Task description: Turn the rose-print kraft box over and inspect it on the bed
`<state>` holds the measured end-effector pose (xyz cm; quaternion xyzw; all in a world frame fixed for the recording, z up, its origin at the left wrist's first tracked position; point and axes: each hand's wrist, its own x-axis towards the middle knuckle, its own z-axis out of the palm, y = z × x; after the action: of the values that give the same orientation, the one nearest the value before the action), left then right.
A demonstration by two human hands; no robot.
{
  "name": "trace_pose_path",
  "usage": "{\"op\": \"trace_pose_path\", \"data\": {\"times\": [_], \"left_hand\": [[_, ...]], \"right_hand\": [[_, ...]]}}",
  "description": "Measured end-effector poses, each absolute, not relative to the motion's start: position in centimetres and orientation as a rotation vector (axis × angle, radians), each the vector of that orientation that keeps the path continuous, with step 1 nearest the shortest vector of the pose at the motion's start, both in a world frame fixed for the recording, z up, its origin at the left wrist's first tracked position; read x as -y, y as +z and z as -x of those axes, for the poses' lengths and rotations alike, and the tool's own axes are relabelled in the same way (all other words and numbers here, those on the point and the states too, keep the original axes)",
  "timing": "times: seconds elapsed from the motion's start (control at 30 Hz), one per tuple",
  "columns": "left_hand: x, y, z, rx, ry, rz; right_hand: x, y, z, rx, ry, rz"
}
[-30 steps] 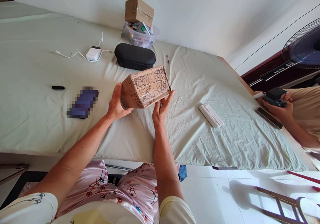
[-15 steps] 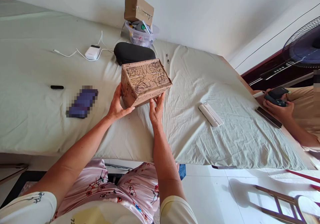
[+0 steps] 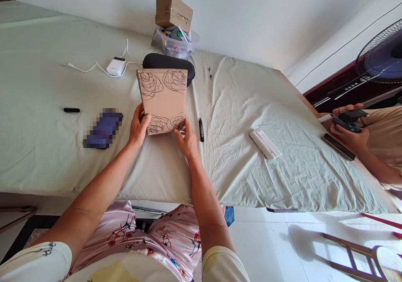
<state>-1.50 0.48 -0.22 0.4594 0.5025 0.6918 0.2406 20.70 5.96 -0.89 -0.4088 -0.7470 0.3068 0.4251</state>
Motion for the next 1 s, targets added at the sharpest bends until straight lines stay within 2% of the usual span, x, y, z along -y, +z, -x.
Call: {"op": "trace_pose_path", "data": {"times": [0.3,0.57,0.73,0.87,1.0], "left_hand": [[0.6,1.2,0.7,-1.527,1.797,-1.387],[0.4,0.7,0.7,-1.743,1.682,-1.320],[0.8,0.3,0.0,-1.957,1.835,-1.762],[1.2,0.2,-1.5,-1.957,1.769,-2.119],[1.3,-0.3,-2.8,-1.925,1.685,-2.164]], "right_hand": [[-5.6,-0.6,-20.6,1.674,0.502,0.905],[-5.5,0.0,-20.8,1.681,0.404,1.030],[-4.8,0.6,-20.5,1.751,0.150,0.947],[-3.8,0.9,-19.8,1.909,-0.049,0.919],[-3.0,0.7,-18.7,2.014,-0.101,0.896]]}}
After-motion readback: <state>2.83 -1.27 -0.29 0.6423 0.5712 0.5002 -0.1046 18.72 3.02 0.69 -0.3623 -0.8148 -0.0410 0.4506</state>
